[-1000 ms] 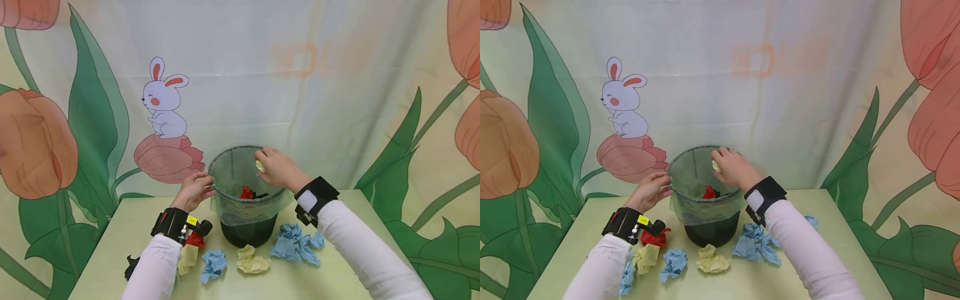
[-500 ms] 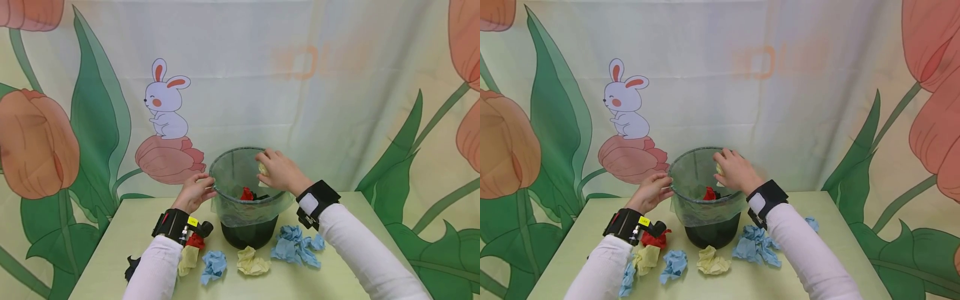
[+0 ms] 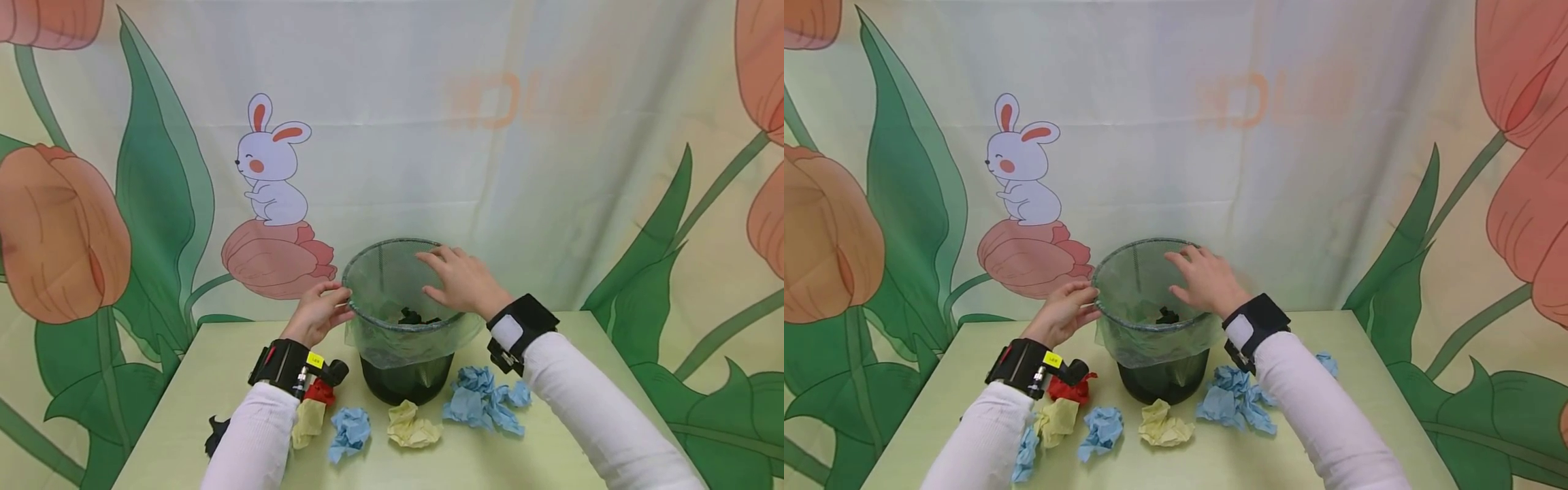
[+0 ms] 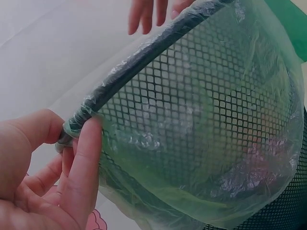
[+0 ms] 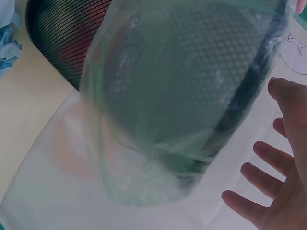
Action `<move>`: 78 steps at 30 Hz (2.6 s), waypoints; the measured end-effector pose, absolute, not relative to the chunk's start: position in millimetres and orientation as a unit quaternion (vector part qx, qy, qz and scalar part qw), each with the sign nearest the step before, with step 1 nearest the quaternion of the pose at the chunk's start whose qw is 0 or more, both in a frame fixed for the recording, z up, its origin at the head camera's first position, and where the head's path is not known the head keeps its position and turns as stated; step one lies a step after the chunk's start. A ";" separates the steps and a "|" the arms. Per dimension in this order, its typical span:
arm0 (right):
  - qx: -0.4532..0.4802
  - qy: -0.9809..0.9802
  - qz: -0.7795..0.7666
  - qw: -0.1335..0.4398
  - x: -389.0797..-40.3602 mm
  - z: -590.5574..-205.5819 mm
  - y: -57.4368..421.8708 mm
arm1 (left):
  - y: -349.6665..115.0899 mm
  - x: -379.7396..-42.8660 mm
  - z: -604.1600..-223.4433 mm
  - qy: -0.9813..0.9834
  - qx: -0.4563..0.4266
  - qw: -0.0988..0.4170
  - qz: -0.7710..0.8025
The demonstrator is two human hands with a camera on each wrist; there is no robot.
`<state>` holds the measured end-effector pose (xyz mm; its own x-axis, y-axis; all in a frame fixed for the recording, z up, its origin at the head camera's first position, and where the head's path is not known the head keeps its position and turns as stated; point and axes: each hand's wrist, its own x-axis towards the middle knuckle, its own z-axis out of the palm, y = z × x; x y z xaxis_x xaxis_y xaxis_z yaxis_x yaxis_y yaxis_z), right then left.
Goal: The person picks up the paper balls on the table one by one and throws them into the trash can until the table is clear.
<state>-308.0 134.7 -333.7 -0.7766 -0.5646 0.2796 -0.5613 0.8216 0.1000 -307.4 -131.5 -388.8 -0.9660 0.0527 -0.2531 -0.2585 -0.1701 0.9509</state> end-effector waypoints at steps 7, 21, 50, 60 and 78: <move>0.276 -0.949 -0.015 0.154 -309.6 -335.0 143.6 | -132.0 -307.5 -387.9 0.637 -0.082 0.102 0.760; 0.215 -0.957 0.019 0.195 -319.8 -342.1 172.6 | -131.4 -308.3 -388.9 0.637 -0.084 0.102 0.759; 0.194 -0.944 0.025 0.267 -315.8 -396.2 227.4 | -131.5 -307.3 -389.9 0.639 -0.079 0.101 0.759; 0.208 -0.951 0.010 0.227 -306.8 -428.7 237.3 | -131.4 -307.7 -390.3 0.642 -0.083 0.100 0.756; 0.250 -0.951 0.044 0.175 -283.3 -496.9 241.3 | -132.1 -306.9 -389.4 0.639 -0.083 0.099 0.759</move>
